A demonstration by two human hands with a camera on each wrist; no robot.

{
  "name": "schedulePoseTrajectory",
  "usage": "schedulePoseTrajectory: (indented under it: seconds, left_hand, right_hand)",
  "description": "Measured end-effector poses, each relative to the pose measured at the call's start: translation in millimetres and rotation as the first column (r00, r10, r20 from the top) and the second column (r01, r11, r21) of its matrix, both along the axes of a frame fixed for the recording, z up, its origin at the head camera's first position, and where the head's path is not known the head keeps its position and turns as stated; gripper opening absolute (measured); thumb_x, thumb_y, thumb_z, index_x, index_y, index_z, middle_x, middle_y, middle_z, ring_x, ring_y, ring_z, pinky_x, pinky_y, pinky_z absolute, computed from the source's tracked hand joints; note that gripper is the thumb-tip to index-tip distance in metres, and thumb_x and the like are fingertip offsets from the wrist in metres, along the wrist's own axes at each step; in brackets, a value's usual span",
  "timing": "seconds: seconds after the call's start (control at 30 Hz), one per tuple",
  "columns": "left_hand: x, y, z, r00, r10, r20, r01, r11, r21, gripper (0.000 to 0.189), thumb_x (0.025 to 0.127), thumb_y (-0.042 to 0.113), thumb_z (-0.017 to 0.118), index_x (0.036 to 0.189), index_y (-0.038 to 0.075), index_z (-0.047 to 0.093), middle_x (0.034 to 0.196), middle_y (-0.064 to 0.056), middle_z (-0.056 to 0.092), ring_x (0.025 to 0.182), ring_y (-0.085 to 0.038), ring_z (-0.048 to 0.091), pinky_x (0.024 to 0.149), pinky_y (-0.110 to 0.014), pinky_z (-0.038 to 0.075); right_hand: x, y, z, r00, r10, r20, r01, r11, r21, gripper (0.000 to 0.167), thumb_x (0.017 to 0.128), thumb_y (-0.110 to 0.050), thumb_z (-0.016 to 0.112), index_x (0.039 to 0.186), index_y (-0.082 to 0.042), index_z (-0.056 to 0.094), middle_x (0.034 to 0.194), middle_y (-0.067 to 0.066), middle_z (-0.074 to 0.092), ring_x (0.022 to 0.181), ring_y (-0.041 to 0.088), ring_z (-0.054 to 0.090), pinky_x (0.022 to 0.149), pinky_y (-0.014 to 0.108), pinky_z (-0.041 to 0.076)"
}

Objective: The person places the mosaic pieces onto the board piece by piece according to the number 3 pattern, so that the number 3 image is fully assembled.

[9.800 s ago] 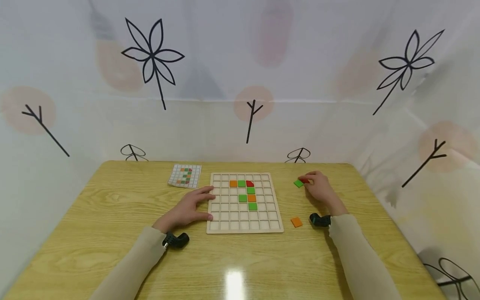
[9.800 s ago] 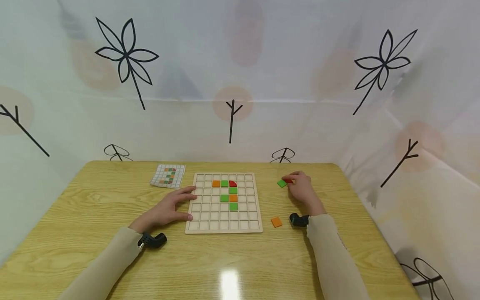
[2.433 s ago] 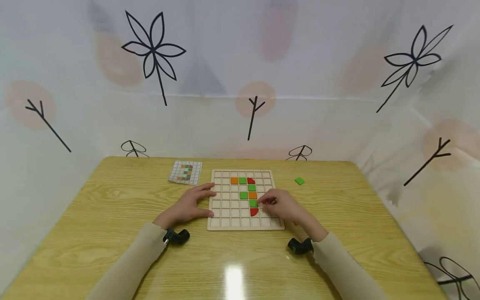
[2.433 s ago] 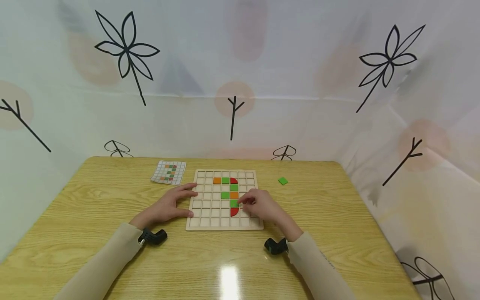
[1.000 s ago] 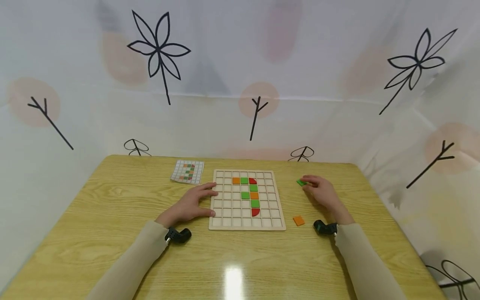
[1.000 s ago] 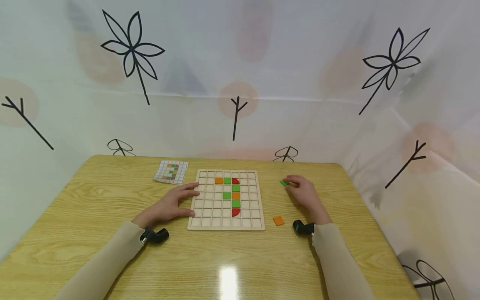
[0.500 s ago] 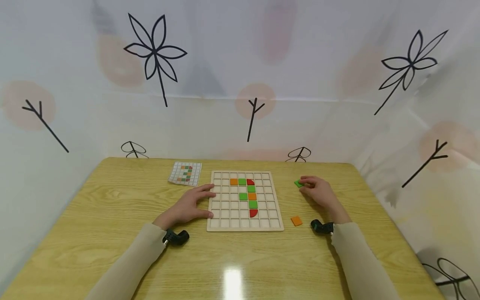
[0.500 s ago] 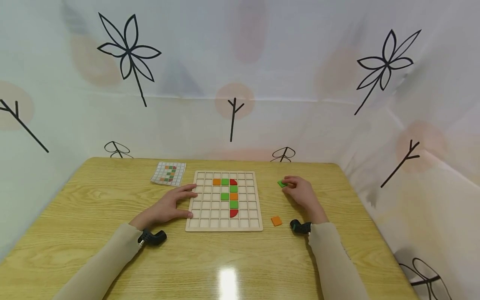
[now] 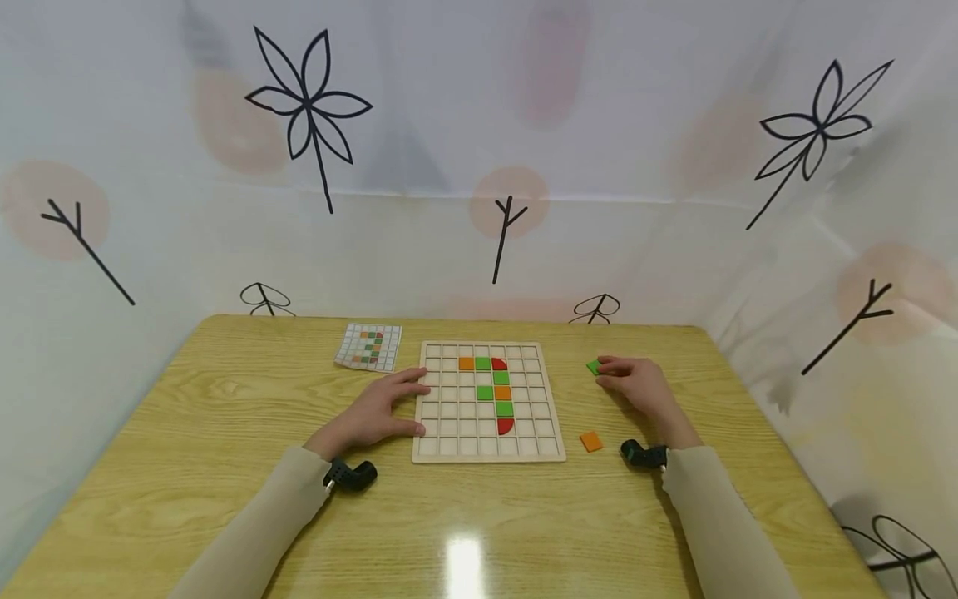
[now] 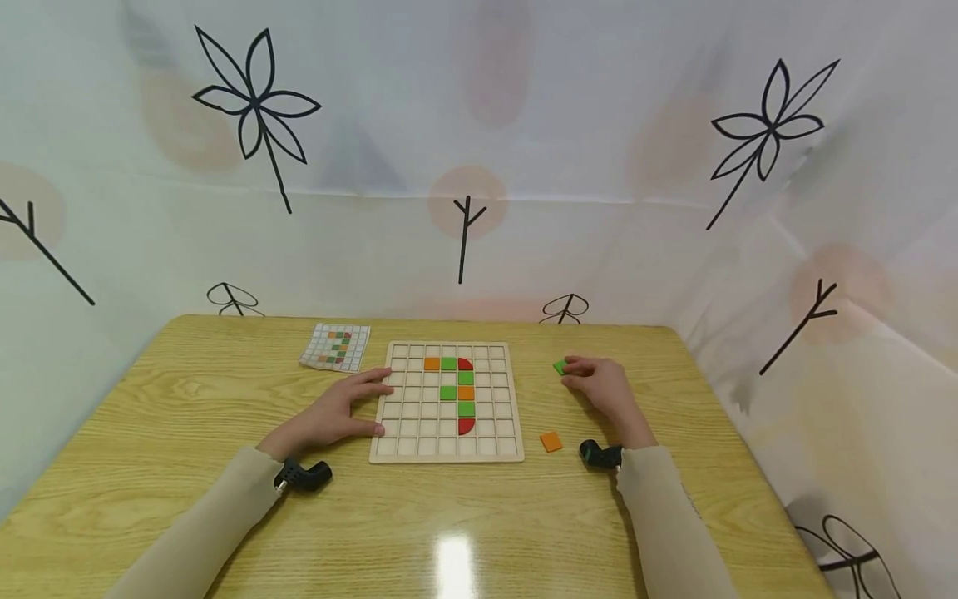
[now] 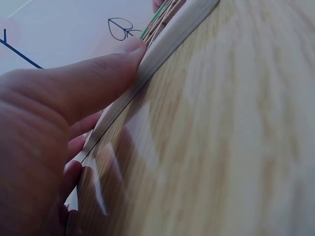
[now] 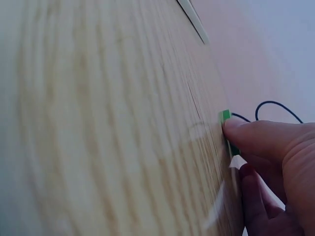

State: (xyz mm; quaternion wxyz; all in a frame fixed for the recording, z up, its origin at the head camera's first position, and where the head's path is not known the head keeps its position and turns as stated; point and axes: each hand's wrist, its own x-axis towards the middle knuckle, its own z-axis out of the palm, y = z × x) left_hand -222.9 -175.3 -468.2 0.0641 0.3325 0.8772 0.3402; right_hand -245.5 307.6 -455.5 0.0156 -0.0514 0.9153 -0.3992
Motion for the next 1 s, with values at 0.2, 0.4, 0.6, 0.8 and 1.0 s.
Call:
schedulePoseTrajectory:
  seconds: [0.2, 0.4, 0.6, 0.8, 1.0]
  left_hand:
    - [1.0, -0.2, 2.1, 1.0, -0.005, -0.006, 0.005, 1.0, 0.014, 0.067, 0.086, 0.043, 0.077, 0.141, 0.009, 0.058, 0.16, -0.007, 0.032, 0.147, -0.034, 0.026, 0.114, -0.058, 0.025]
    - [1.0, -0.5, 1.6, 1.0, -0.002, -0.008, 0.002, 1.0, 0.003, 0.068, 0.086, 0.046, 0.076, 0.141, 0.009, 0.058, 0.16, -0.008, 0.032, 0.146, -0.034, 0.026, 0.114, -0.058, 0.025]
    - [2.3, 0.0, 1.5, 1.0, -0.003, 0.003, 0.003, 1.0, 0.002, 0.069, 0.086, 0.046, 0.076, 0.141, 0.01, 0.057, 0.16, -0.008, 0.032, 0.147, -0.034, 0.026, 0.115, -0.058, 0.025]
    - [2.5, 0.1, 0.8, 1.0, -0.006, -0.016, 0.006, 1.0, 0.007, 0.068, 0.087, 0.046, 0.076, 0.141, 0.008, 0.058, 0.16, -0.009, 0.033, 0.146, -0.037, 0.027, 0.113, -0.06, 0.025]
    - [2.5, 0.1, 1.8, 1.0, -0.005, 0.001, 0.005, 1.0, 0.003, 0.068, 0.087, 0.045, 0.076, 0.142, 0.009, 0.057, 0.16, -0.008, 0.031, 0.146, -0.035, 0.026, 0.114, -0.058, 0.025]
  right_hand:
    - [1.1, -1.9, 0.9, 1.0, -0.027, -0.01, 0.027, 1.0, -0.009, 0.026, 0.095, -0.016, 0.07, 0.111, 0.004, 0.074, 0.136, 0.017, 0.06, 0.13, 0.04, 0.048, 0.107, 0.054, 0.038]
    - [2.6, -4.3, 1.3, 0.999, -0.048, -0.006, 0.048, 0.999, -0.02, 0.023, 0.095, -0.016, 0.07, 0.107, 0.004, 0.075, 0.132, 0.017, 0.062, 0.128, 0.039, 0.051, 0.106, 0.052, 0.04]
    - [5.9, -7.0, 2.0, 0.998, -0.064, -0.02, 0.064, 0.998, -0.001, 0.021, 0.094, -0.013, 0.071, 0.107, 0.003, 0.075, 0.128, 0.021, 0.063, 0.12, 0.04, 0.055, 0.1, 0.053, 0.044]
    - [7.8, -9.0, 1.8, 0.997, -0.055, -0.046, 0.057, 0.998, 0.037, 0.027, 0.091, -0.009, 0.071, 0.116, 0.002, 0.071, 0.121, 0.023, 0.064, 0.109, 0.038, 0.06, 0.093, 0.052, 0.049]
    - [6.4, -10.4, 4.6, 0.999, -0.027, -0.037, 0.03, 0.997, 0.074, 0.038, 0.09, -0.005, 0.069, 0.126, 0.004, 0.066, 0.118, 0.023, 0.063, 0.103, 0.035, 0.06, 0.088, 0.049, 0.051]
